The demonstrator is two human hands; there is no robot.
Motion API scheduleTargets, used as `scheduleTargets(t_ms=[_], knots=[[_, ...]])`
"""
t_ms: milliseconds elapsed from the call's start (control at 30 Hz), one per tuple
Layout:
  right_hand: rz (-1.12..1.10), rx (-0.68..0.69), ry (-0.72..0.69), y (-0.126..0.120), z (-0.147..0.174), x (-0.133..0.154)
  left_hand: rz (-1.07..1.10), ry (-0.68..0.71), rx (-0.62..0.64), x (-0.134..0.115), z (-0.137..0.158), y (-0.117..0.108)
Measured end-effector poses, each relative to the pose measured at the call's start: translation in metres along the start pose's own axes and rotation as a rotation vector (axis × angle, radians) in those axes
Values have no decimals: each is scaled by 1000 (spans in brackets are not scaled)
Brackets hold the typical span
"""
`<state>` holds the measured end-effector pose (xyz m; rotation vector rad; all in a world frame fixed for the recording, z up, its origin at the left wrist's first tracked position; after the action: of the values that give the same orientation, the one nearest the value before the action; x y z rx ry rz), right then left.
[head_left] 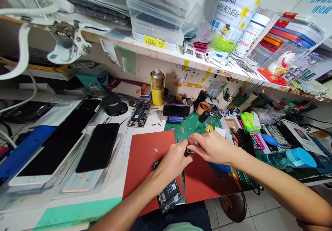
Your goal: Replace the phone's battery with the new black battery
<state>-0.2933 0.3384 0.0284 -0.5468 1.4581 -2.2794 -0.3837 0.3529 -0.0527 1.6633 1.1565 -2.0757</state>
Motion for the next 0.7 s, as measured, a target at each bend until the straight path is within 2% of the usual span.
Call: scheduleTargets(t_ms=[167,300,433,600,700], knots=[[-26,1,5,3,3,-1,-5,5,-3,2,-4,1],[-83,-8,124,7,4,-12,0,32,32,-1,-7,4],[-153,-17,112,12,3,-13,10,53,60,-3,-7,9],[-188,-58,194,19,4,-17,-13,42,30,-1,-8,12],[-222,-87,197,10,6,-22,-19,55,27,-9,-9,7]])
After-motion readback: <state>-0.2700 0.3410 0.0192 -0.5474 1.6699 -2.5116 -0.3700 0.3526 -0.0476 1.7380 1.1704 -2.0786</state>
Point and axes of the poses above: each hand's wrist, its own z-axis away from the middle knuckle, its own y-axis out of the palm, x = y × z, the point moved 9 cm from there along -z, towards the middle knuckle, and after that the axes turned 13 degrees about x, right-handed, at the moved point
